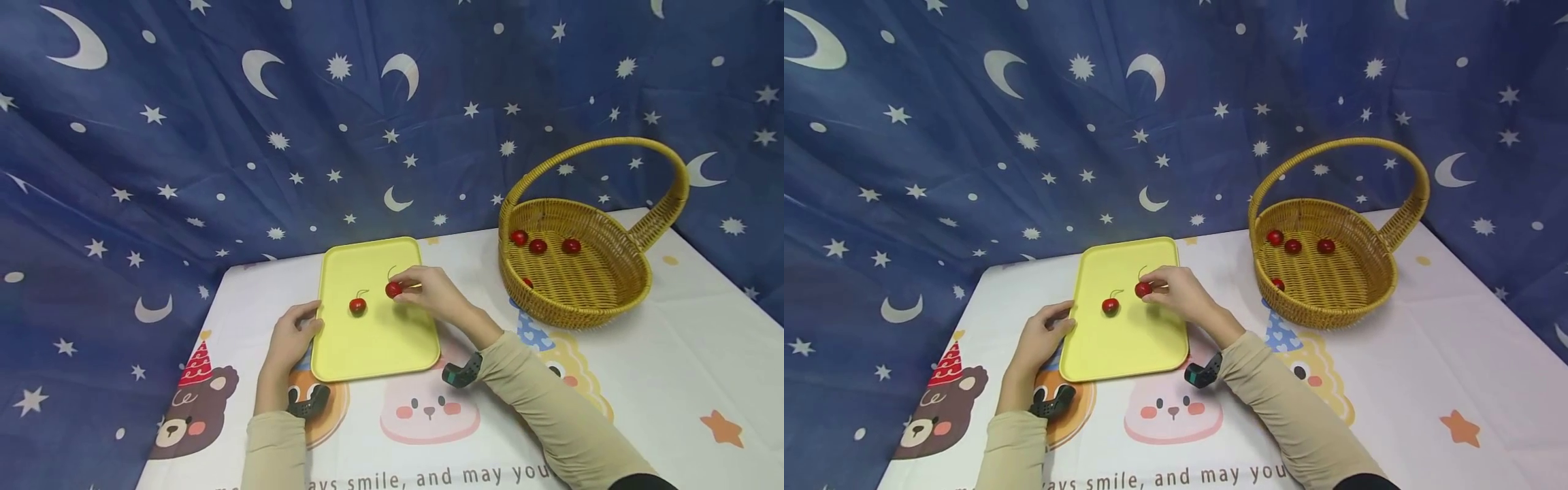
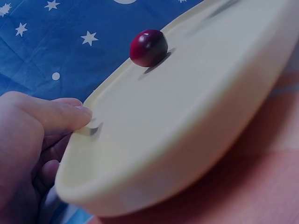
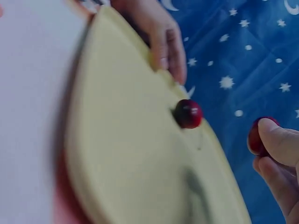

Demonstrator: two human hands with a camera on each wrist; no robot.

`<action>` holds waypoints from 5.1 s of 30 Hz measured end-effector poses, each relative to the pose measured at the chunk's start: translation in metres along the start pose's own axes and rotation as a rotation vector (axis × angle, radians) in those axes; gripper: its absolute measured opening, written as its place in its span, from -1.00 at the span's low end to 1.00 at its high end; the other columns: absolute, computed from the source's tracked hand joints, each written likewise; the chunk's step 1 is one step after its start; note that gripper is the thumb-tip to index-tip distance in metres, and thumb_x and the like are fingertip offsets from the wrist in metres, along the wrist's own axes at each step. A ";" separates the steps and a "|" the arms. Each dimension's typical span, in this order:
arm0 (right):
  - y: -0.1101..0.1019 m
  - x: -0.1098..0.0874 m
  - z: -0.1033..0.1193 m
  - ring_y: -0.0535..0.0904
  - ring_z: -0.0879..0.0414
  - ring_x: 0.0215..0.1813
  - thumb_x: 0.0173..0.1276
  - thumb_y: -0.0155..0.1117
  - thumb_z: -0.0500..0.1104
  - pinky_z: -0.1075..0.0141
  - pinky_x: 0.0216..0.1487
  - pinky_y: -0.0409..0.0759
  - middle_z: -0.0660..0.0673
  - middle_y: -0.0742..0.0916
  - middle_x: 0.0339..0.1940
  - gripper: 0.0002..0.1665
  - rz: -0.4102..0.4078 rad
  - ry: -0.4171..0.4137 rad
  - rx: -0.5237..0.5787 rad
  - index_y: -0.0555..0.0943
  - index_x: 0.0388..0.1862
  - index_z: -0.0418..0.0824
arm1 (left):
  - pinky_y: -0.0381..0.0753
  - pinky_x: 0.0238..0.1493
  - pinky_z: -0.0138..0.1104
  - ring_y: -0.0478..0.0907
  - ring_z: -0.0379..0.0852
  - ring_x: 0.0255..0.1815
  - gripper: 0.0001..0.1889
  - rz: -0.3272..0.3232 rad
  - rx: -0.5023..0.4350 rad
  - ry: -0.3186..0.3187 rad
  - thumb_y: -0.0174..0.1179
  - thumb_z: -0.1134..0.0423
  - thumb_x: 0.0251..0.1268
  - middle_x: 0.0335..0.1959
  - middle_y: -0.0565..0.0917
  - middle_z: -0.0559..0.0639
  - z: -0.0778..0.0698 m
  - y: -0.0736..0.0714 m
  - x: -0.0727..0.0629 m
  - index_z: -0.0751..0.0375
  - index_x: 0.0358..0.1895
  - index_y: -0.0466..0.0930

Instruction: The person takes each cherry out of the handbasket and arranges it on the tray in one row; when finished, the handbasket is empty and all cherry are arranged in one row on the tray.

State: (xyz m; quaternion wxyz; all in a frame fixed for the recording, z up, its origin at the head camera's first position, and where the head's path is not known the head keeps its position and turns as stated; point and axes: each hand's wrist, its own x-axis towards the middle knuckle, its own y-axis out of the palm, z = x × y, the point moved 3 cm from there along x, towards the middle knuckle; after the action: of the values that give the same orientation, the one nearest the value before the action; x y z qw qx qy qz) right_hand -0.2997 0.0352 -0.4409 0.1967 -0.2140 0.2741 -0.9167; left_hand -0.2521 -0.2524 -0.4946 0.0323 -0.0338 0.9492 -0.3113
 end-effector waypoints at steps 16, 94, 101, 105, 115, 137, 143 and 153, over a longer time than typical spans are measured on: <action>0.041 -0.004 -0.006 0.71 0.16 -0.13 0.09 0.46 -0.14 0.38 -0.08 0.63 -0.10 0.78 -0.16 -0.59 0.052 0.014 -0.097 0.70 -0.04 -0.21 | 0.26 0.38 -0.01 0.34 0.08 0.31 -0.56 0.012 0.006 0.016 0.13 0.21 0.33 0.21 0.47 0.11 -0.001 -0.001 0.001 0.04 0.28 0.44; -0.182 -0.085 -0.092 0.47 0.05 -0.20 0.23 0.33 -0.19 0.32 -0.18 0.50 -0.13 0.71 -0.11 -0.59 0.301 0.419 -0.272 0.63 0.09 -0.18 | 0.28 0.34 -0.01 0.34 0.09 0.30 -0.57 -0.007 -0.008 0.014 0.14 0.20 0.33 0.20 0.47 0.10 -0.001 0.005 0.001 0.05 0.26 0.46; -0.196 -0.089 -0.073 0.53 -0.02 -0.03 0.25 0.34 -0.05 0.14 -0.04 0.54 -0.21 0.69 0.03 -0.57 0.226 0.381 -0.346 0.64 0.09 -0.15 | 0.27 0.35 -0.01 0.33 0.09 0.31 -0.57 -0.002 -0.004 0.009 0.13 0.19 0.34 0.20 0.47 0.10 -0.001 0.004 0.001 0.04 0.26 0.45; -0.209 -0.095 -0.056 0.56 -0.03 -0.01 0.26 0.32 -0.01 0.10 -0.02 0.56 -0.21 0.70 0.02 -0.56 0.165 0.380 -0.372 0.64 0.08 -0.14 | 0.25 0.37 -0.01 0.33 0.08 0.32 -0.58 -0.003 -0.001 0.012 0.14 0.19 0.33 0.20 0.47 0.09 -0.001 0.003 0.001 0.03 0.26 0.46; -0.213 -0.093 0.024 0.60 0.07 -0.14 0.24 0.35 -0.08 0.32 -0.17 0.60 -0.10 0.72 -0.06 -0.58 0.062 0.278 -0.392 0.64 0.08 -0.14 | 0.23 0.40 0.00 0.31 0.09 0.34 -0.58 0.002 0.008 0.010 0.13 0.19 0.34 0.21 0.47 0.09 -0.001 0.003 0.000 0.03 0.27 0.45; -0.022 -0.005 -0.014 0.66 0.18 -0.14 0.19 0.39 -0.16 0.35 -0.08 0.61 -0.03 0.76 -0.18 -0.68 0.253 -0.029 -0.279 0.70 -0.05 -0.16 | 0.26 0.39 -0.01 0.35 0.08 0.31 -0.57 -0.002 0.032 0.009 0.13 0.19 0.33 0.19 0.49 0.10 0.000 0.006 0.003 0.04 0.26 0.46; -0.007 -0.003 -0.025 0.65 0.17 -0.11 0.18 0.40 -0.15 0.30 -0.04 0.61 -0.05 0.77 -0.16 -0.65 0.225 -0.035 -0.281 0.70 -0.02 -0.17 | 0.27 0.37 -0.02 0.36 0.08 0.30 -0.58 -0.015 0.024 0.019 0.14 0.21 0.32 0.19 0.50 0.10 -0.001 0.004 0.003 0.05 0.24 0.47; 0.004 -0.003 -0.028 0.66 0.19 -0.14 0.20 0.39 -0.14 0.35 -0.05 0.61 -0.06 0.77 -0.16 -0.63 0.240 -0.060 -0.288 0.68 0.00 -0.19 | 0.28 0.37 -0.04 0.36 0.06 0.30 -0.58 -0.019 0.030 0.006 0.15 0.20 0.32 0.19 0.49 0.09 0.000 0.003 0.004 0.04 0.25 0.47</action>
State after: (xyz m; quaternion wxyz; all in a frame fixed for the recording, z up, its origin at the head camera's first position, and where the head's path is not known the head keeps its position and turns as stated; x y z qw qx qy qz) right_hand -0.3107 0.0448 -0.4657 0.2799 -0.2331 0.4201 -0.8312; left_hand -0.2559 -0.2505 -0.4963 0.0271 -0.0415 0.9441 -0.3260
